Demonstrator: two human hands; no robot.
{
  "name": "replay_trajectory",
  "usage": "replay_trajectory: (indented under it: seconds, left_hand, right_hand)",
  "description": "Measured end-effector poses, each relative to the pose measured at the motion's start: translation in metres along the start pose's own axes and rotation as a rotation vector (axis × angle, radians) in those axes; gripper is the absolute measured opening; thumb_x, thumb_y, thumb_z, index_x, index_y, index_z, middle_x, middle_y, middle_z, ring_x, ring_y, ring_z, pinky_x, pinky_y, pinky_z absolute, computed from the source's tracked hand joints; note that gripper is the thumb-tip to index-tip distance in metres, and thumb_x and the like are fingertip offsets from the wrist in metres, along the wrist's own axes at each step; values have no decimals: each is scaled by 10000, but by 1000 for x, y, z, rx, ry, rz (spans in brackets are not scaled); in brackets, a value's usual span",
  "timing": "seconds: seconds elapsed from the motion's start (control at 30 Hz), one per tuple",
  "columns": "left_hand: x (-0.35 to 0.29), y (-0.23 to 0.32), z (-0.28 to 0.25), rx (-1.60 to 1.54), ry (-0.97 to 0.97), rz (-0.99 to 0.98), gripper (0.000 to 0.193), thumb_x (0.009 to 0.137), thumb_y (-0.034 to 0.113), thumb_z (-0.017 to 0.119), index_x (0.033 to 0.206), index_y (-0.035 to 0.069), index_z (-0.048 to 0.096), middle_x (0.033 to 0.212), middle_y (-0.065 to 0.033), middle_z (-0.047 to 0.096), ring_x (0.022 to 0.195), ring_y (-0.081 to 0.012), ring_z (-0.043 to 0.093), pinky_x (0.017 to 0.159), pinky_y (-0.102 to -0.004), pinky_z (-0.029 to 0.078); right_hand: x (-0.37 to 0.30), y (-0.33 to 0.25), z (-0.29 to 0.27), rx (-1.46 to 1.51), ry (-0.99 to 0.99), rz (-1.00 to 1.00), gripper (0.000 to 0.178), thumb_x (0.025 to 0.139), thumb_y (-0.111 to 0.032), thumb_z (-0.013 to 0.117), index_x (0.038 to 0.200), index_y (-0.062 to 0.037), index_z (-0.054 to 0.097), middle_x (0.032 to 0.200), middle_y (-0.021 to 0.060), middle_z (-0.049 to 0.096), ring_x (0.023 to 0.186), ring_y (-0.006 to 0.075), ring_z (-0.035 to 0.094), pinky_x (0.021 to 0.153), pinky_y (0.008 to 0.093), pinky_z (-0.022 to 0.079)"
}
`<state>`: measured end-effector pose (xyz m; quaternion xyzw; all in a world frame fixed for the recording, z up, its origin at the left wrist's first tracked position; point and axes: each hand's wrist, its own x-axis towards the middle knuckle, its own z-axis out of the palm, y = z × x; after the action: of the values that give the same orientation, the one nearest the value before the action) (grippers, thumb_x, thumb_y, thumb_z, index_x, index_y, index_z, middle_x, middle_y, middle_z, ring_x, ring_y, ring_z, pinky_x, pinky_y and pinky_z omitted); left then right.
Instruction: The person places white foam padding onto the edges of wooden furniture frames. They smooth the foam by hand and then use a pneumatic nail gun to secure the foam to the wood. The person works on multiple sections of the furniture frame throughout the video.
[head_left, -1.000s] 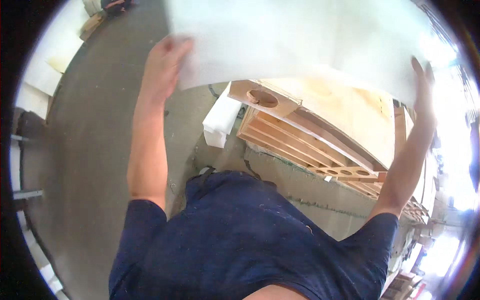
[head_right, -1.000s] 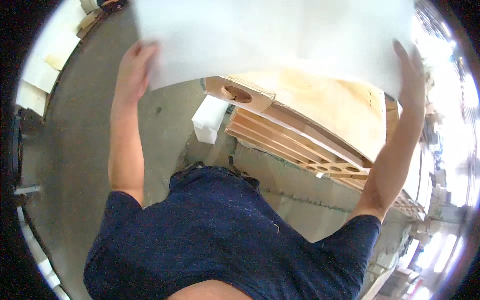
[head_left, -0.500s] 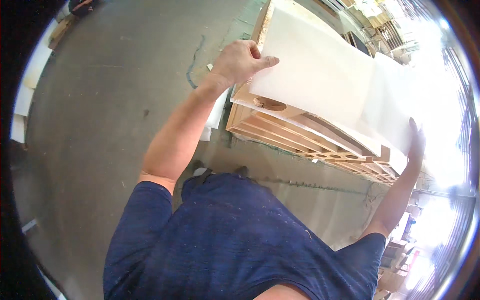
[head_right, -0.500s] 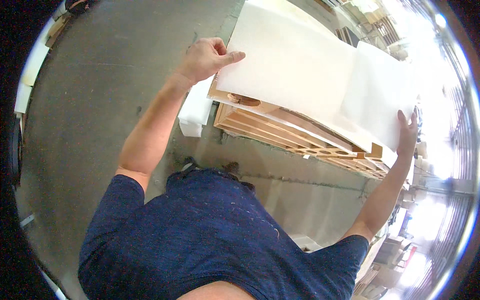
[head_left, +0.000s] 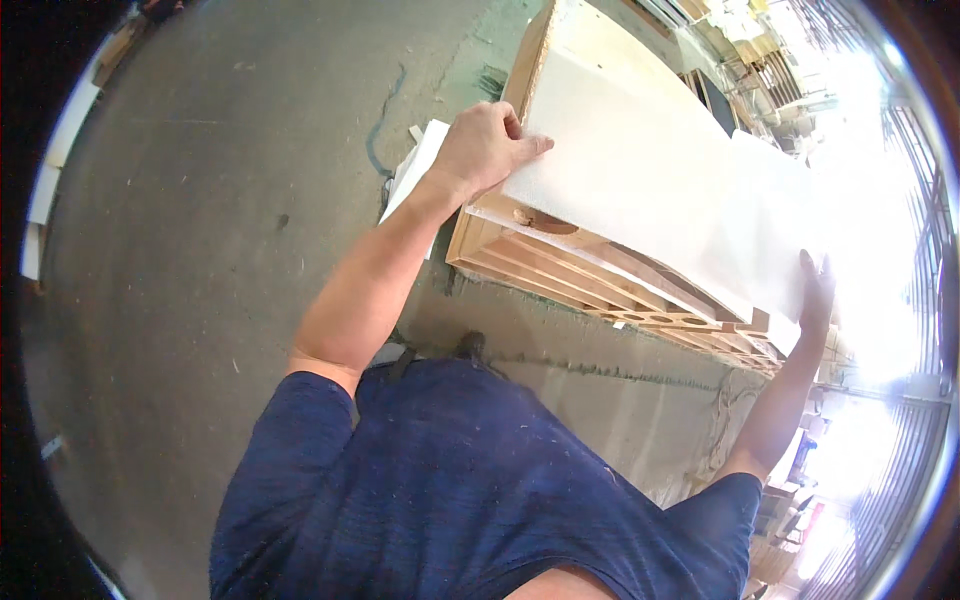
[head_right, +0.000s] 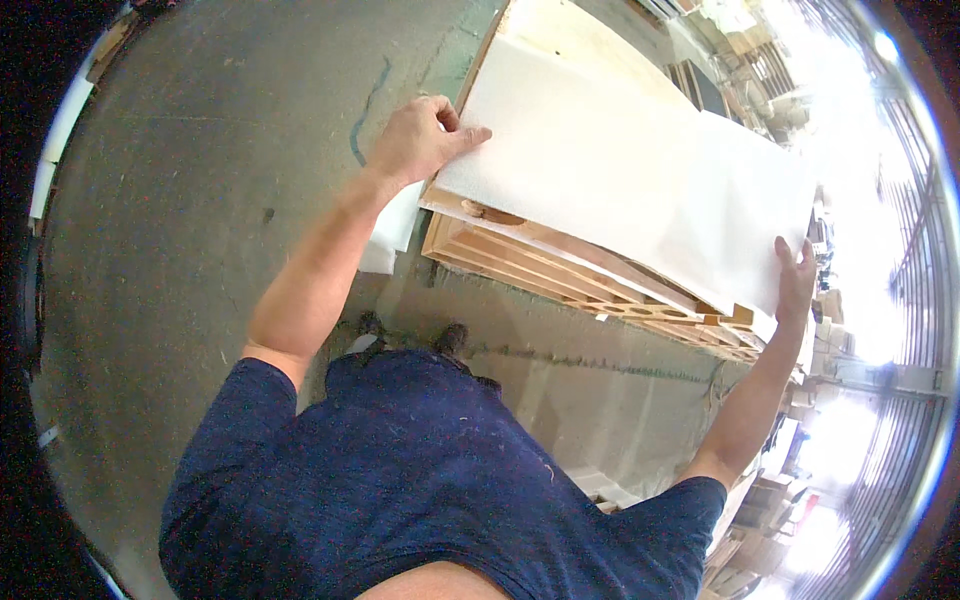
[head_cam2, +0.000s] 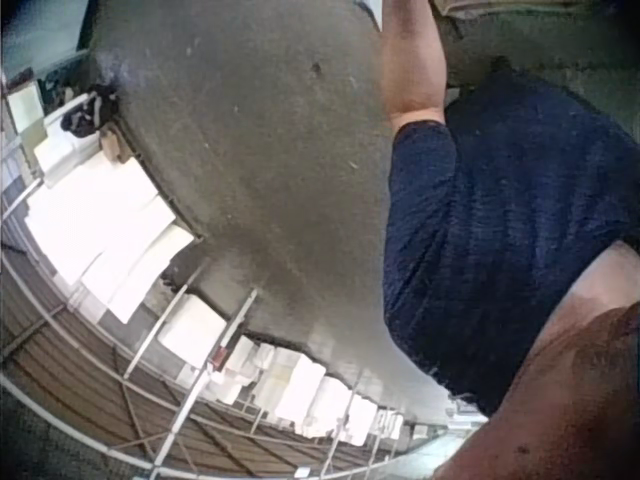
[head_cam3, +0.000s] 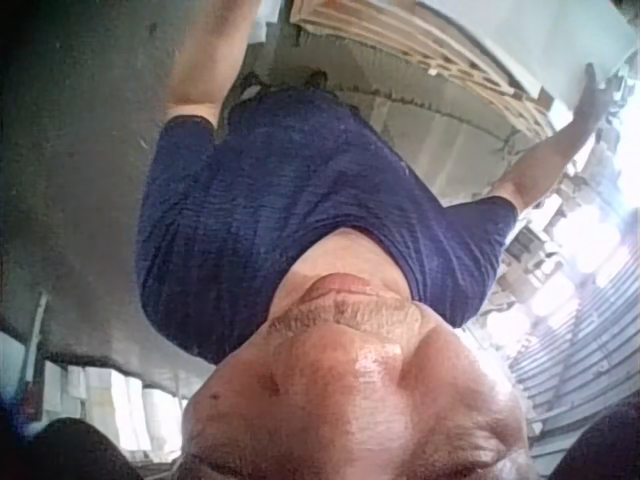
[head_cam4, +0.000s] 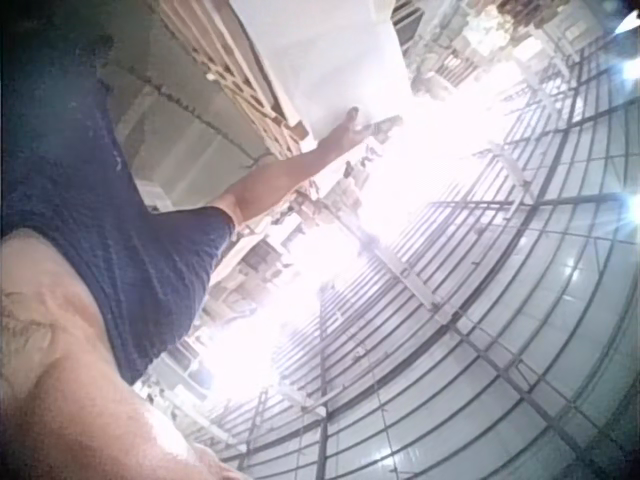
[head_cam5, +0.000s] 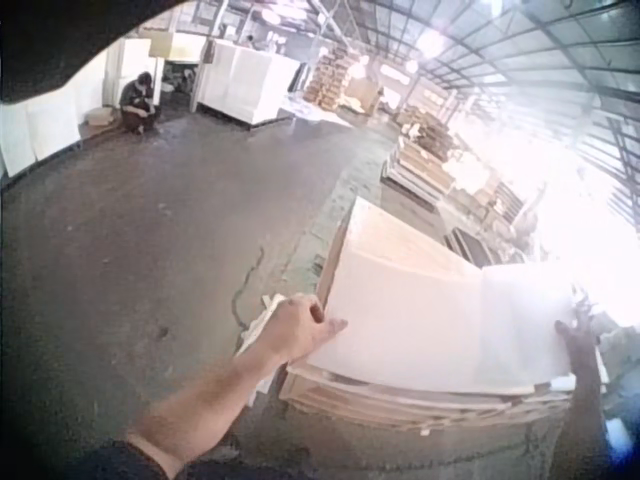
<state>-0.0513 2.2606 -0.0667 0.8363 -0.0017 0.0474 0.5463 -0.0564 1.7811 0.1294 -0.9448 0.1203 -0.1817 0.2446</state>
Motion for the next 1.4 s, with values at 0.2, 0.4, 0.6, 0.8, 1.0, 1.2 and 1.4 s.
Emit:
replay_trajectory:
  seconds: [0.2, 0.4, 0.6, 0.8, 1.0, 1.2, 1.4]
  left_hand:
    - [8, -14, 7, 64, 78, 88, 481, 746, 500, 736, 768, 31, 631, 718, -114, 641, 624, -199, 618, 555, -311, 496]
    - [11, 1, 1, 165, 35, 44, 593, 810, 473, 663, 1166, 22, 518, 1222, -198, 522, 1107, -261, 534, 918, -411, 433]
    - [72, 23, 18, 694, -70, 282, 672, 941, 499, 368, 1449, 74, 253, 1519, -138, 209, 1421, -248, 163, 1132, -562, 85]
    - [97, 25, 33, 1095, -299, 250, 667, 959, 540, 182, 1485, 130, 161, 1554, -27, 127, 1435, -203, 83, 1112, -611, -63]
    - [82, 54, 65, 1156, -407, 296, 696, 942, 588, 163, 1495, 169, 114, 1558, -8, 107, 1437, -198, 66, 1125, -589, -40]
    - [26, 88, 131, 1102, -559, 490, 845, 848, 730, 209, 1490, 183, 164, 1554, -50, 119, 1431, -267, 98, 1133, -580, 11]
    - [10, 119, 192, 1037, -574, 538, 859, 841, 683, 352, 1480, 129, 203, 1544, -106, 151, 1430, -293, 101, 1136, -563, 42]
  right_hand:
    - [12, 15, 6, 42, -69, -28, 752, 826, -295, 669, 1378, 82, 324, 1331, 217, 457, 1233, 269, 443, 1052, 358, 315]
    - [12, 3, 11, 45, -64, -105, 545, 835, -258, 643, 1267, 25, 468, 1153, 138, 580, 1028, 206, 566, 879, 322, 448]
    - [9, -11, 17, 14, -74, -88, 501, 834, -239, 638, 1238, 25, 502, 1100, 143, 603, 957, 192, 589, 814, 316, 478]
    - [46, 5, 23, -171, -148, -166, 486, 851, -346, 635, 1198, -14, 560, 1037, 97, 630, 902, 166, 590, 786, 321, 473]
    - [45, 13, -3, -6, -71, -573, 560, 822, -271, 665, 1254, 39, 490, 1165, 156, 594, 1069, 269, 564, 910, 363, 462]
    - [46, 73, 47, -361, -144, -78, 658, 749, -448, 660, 1191, 29, 562, 1237, 220, 553, 1138, 323, 531, 984, 366, 404]
    - [39, 127, 91, -241, -170, -47, 493, 792, -404, 636, 1079, -4, 638, 1012, 162, 657, 932, 262, 622, 817, 377, 470]
